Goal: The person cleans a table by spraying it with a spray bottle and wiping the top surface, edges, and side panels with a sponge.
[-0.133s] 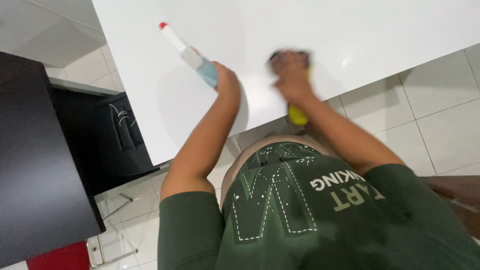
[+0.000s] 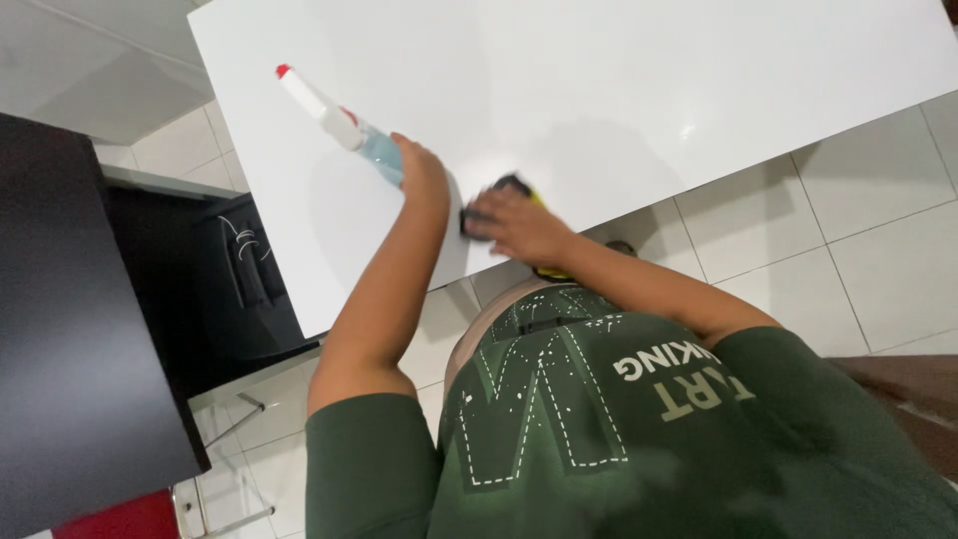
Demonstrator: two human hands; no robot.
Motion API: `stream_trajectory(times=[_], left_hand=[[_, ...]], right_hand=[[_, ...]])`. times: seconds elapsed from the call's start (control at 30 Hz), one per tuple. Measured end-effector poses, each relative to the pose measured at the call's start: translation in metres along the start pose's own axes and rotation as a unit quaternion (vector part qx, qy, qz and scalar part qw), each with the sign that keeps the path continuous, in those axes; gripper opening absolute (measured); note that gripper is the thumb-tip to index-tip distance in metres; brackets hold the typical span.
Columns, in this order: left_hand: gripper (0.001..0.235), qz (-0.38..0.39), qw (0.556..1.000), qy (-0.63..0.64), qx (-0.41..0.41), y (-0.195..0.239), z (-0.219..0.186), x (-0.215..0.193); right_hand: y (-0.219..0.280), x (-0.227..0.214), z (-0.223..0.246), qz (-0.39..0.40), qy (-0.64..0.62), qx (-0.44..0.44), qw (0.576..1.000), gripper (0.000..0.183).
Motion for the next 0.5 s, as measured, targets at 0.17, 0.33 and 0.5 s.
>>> stream_trajectory(times=[0.17,0.33,0.5], left_hand=[[0.063,-0.096,0.986,0.129,-0.048,0.023,0.011,-0.020],[0.071,-0.137,0.881,0.453,0.006,0.053,-0.009,-0.080],[0.070,-0.135,0.770,0.623,-0.037,0.053,-0.019,-0.106]], right_hand=[[0.060,0.013,-0.051,-0.029,-0.247,0.141,0.958,0.042],[0.282,-0.071,-0.185,-0.265,-0.377,0.482,0.745,0.038],[0.471,-0.250,-0.241,-0.435,-0.038,0.487,0.757,0.035]])
Point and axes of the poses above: each hand's wrist, its own y-axis away from the middle knuckle, its own x-axis out of the palm, z = x × y, the point moved 9 cm from there along -y, towards the middle knuckle, and after that the axes turned 9 degrees about -x, right-handed, at the moved point
